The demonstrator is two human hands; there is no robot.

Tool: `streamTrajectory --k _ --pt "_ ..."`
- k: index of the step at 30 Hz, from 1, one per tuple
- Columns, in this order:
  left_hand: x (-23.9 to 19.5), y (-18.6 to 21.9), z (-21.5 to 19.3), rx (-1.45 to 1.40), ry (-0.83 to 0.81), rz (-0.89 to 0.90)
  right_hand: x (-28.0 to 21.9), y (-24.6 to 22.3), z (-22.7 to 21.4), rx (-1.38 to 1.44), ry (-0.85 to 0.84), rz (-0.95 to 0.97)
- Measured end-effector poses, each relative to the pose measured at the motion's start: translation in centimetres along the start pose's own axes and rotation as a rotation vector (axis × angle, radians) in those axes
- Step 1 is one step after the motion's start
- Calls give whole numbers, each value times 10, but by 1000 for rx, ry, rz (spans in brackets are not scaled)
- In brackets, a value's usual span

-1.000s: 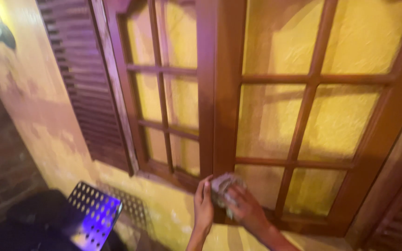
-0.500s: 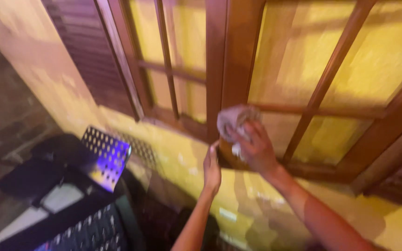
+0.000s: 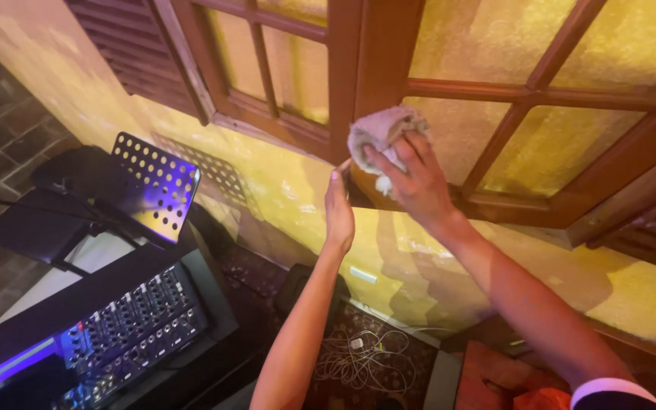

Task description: Wipe and clean the glass panes and wooden frame of a window using a cloth.

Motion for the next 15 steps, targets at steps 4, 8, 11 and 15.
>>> streamTrajectory --k 4,8,11,15 --pt "10 -16 -9 -152 -17 -119 -48 -3 57 55 -44 -36" --pt "4 4 -7 -50 -57 -27 -118 -29 89 -86 -314 -240" --pt "-17 24 7 69 -8 -26 -117 -45 49 171 -382 -50" --pt "-51 8 43 423 369 462 -141 -38 5 182 10 325"
Point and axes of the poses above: each hand's wrist, its own x-axis towards the middle knuckle, its own z-axis out of the palm, y = z × x, the point moved 2 cm from there along x, towards the middle knuckle, and after that the axes turned 13 degrees about -z, right-handed, at the moved point
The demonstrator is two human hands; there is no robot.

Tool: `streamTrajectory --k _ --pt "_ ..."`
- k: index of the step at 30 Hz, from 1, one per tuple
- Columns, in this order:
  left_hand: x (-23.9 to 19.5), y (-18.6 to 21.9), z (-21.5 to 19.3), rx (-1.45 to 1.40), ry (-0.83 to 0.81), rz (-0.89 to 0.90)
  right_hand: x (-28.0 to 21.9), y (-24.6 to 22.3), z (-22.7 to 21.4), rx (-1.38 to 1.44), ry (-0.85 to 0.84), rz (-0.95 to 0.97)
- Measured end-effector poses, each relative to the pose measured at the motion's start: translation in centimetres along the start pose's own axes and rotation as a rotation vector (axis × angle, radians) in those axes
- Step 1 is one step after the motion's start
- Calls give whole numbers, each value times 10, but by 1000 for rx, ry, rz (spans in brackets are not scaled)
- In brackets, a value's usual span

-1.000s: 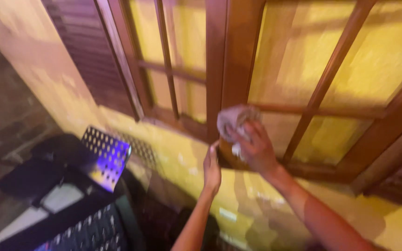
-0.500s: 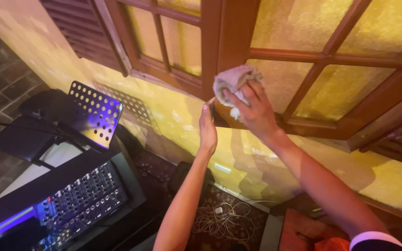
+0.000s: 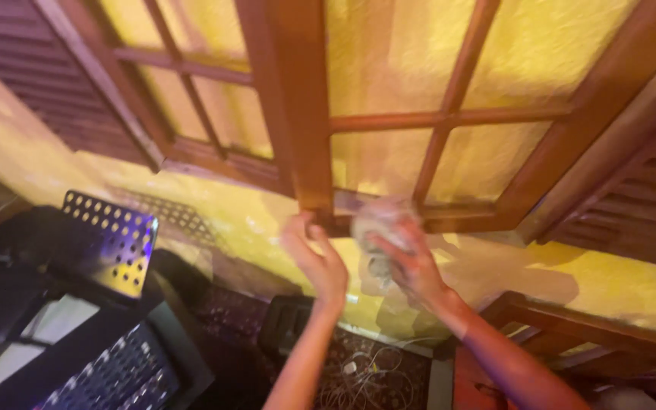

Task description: Wipe and clean the glass panes and wooden frame of a window using a cloth.

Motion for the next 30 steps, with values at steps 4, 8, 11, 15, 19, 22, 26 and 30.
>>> streamTrajectory --k 4,8,11,15,19,22,26,30 --pt "-1 52 62 -112 -360 22 10 22 -45 -213 537 164" --pt "18 52 112 -290 -492 -75 95 18 -97 -209 522 -34" --pt "21 17 147 -622 -602 -388 125 32 -117 -258 178 -268" --pt "27 16 157 -541 -635 -515 104 81 -134 193 473 47" --pt "27 49 144 -573 -670 -386 68 96 -159 76 644 327" --pt "21 45 137 -532 -673 -379 55 81 -156 -608 505 215" --pt "7 20 122 -446 -666 -360 44 66 -91 -344 596 229" --pt "2 21 105 -472 -718 -517 16 48 -23 -123 408 167"
Point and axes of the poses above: each hand's wrist, its own x-axis towards the middle knuckle, its own z-axis out of the palm, y = z × x, the point moved 2 cm from there along x, towards the middle knuckle, and after that the axes turned 13 degrees about -z, right-handed, at the moved point
